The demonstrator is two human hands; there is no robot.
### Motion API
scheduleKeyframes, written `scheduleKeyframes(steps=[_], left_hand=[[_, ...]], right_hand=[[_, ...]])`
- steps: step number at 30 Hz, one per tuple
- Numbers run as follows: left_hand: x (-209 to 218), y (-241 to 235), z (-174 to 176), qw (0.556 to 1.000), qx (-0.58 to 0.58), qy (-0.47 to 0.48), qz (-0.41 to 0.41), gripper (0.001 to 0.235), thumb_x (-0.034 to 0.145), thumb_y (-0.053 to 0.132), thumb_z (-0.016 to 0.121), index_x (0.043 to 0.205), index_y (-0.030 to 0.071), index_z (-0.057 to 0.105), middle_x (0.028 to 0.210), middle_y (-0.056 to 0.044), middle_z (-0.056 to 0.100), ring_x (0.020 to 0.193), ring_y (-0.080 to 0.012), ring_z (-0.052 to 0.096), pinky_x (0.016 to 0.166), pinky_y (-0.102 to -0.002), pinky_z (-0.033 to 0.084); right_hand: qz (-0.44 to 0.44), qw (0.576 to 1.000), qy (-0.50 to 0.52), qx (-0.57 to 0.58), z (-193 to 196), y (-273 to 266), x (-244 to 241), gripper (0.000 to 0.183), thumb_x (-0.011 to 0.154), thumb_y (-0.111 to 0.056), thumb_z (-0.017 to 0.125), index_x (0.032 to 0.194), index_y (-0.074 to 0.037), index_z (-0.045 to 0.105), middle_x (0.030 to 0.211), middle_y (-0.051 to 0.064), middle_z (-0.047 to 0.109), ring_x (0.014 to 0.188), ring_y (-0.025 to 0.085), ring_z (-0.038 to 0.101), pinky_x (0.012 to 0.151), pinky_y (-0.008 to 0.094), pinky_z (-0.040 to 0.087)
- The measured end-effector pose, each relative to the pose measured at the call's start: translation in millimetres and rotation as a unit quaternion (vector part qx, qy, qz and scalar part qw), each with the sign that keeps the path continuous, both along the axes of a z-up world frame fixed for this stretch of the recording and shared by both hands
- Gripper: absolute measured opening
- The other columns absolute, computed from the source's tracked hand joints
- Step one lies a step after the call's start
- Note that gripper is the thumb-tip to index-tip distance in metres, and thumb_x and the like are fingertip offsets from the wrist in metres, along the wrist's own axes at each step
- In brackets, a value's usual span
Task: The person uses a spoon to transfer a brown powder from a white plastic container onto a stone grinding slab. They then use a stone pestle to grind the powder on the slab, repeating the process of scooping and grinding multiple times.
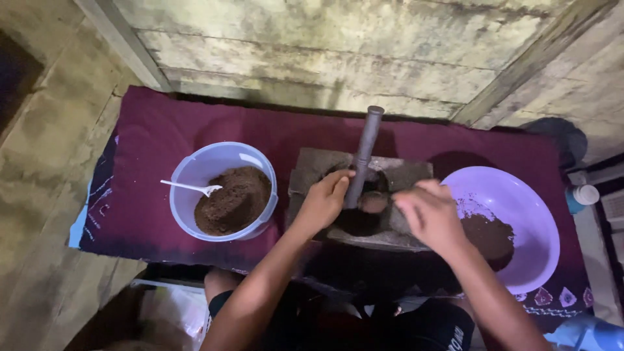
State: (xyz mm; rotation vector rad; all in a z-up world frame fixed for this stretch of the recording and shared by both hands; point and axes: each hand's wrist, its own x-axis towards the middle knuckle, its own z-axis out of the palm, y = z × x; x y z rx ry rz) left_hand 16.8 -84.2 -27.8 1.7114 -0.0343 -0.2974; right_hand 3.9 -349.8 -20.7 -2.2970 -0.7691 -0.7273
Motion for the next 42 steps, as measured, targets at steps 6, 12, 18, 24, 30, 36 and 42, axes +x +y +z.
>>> scheduleKeyframes(steps=[6, 12, 18, 24, 30, 36, 42], left_hand=[[-5, 5, 6, 0.978, 0.167, -0.121, -0.021, 0.037, 0.106, 0.028, 0.047, 0.135, 0.014, 0.067, 0.129, -0.011, 0.071, 0.124, -0.0291, 0.065, 0.105, -0.041, 0.051], [-22, 5, 50, 0.962, 0.211, -0.159, -0.074, 0.037, 0.105, 0.013, 0.05, 0.136, -0.003, 0.061, 0.121, -0.029, 0.069, 0.119, -0.0442, 0.065, 0.102, -0.051, 0.053], [-21, 4, 44, 0.962, 0.204, -0.154, -0.094, 0.04, 0.103, 0.013, 0.052, 0.137, -0.008, 0.059, 0.124, -0.03, 0.068, 0.119, -0.0423, 0.065, 0.102, -0.049, 0.054], [-20, 4, 46, 0.961, 0.197, -0.17, -0.096, 0.035, 0.104, 0.014, 0.053, 0.13, -0.006, 0.065, 0.118, -0.028, 0.071, 0.111, -0.0413, 0.069, 0.095, -0.047, 0.058], [-16, 7, 33, 0.971, 0.137, -0.188, -0.047, 0.032, 0.103, 0.015, 0.053, 0.125, -0.003, 0.068, 0.116, -0.027, 0.072, 0.111, -0.0437, 0.068, 0.094, -0.05, 0.057], [-2, 29, 11, 0.97, -0.192, -0.067, 0.131, 0.036, 0.105, 0.019, 0.044, 0.123, 0.004, 0.072, 0.115, -0.019, 0.073, 0.112, -0.031, 0.068, 0.101, -0.046, 0.055], [-7, 87, 17, 0.888, -0.394, -0.018, 0.235, 0.046, 0.107, 0.023, 0.033, 0.131, 0.001, 0.065, 0.114, -0.011, 0.069, 0.107, -0.0236, 0.066, 0.097, -0.035, 0.053]], right_hand=[[0.021, 0.983, -0.108, -0.147, 13, 5, -12, 0.02, 0.104, -0.029, 0.055, 0.1, -0.025, 0.074, 0.095, -0.005, 0.069, 0.096, 0.022, 0.063, 0.072, 0.034, 0.043], [0.013, 0.985, -0.1, -0.142, 22, 9, -15, 0.018, 0.102, -0.025, 0.056, 0.095, -0.024, 0.072, 0.091, -0.003, 0.067, 0.092, 0.025, 0.064, 0.07, 0.036, 0.044], [-0.009, 0.989, -0.077, -0.125, 17, 4, -12, 0.017, 0.102, -0.028, 0.058, 0.093, -0.026, 0.072, 0.087, -0.007, 0.066, 0.091, 0.02, 0.065, 0.07, 0.033, 0.042], [0.002, 0.991, -0.077, -0.113, 23, 5, -3, 0.012, 0.098, -0.018, 0.063, 0.095, -0.022, 0.074, 0.08, -0.004, 0.065, 0.086, 0.022, 0.067, 0.07, 0.035, 0.045], [-0.046, 0.999, -0.005, 0.023, 15, 2, 0, 0.014, 0.1, -0.012, 0.065, 0.1, -0.02, 0.076, 0.079, -0.003, 0.067, 0.078, 0.021, 0.066, 0.07, 0.032, 0.047], [-0.075, 0.905, 0.218, 0.359, 28, 36, 23, 0.012, 0.103, -0.006, 0.059, 0.099, -0.008, 0.071, 0.074, 0.008, 0.069, 0.073, 0.014, 0.064, 0.064, 0.025, 0.043], [0.052, 0.828, 0.304, 0.469, 37, 126, 48, 0.012, 0.098, -0.014, 0.065, 0.099, -0.004, 0.071, 0.07, 0.01, 0.069, 0.068, 0.011, 0.067, 0.054, 0.016, 0.04]])
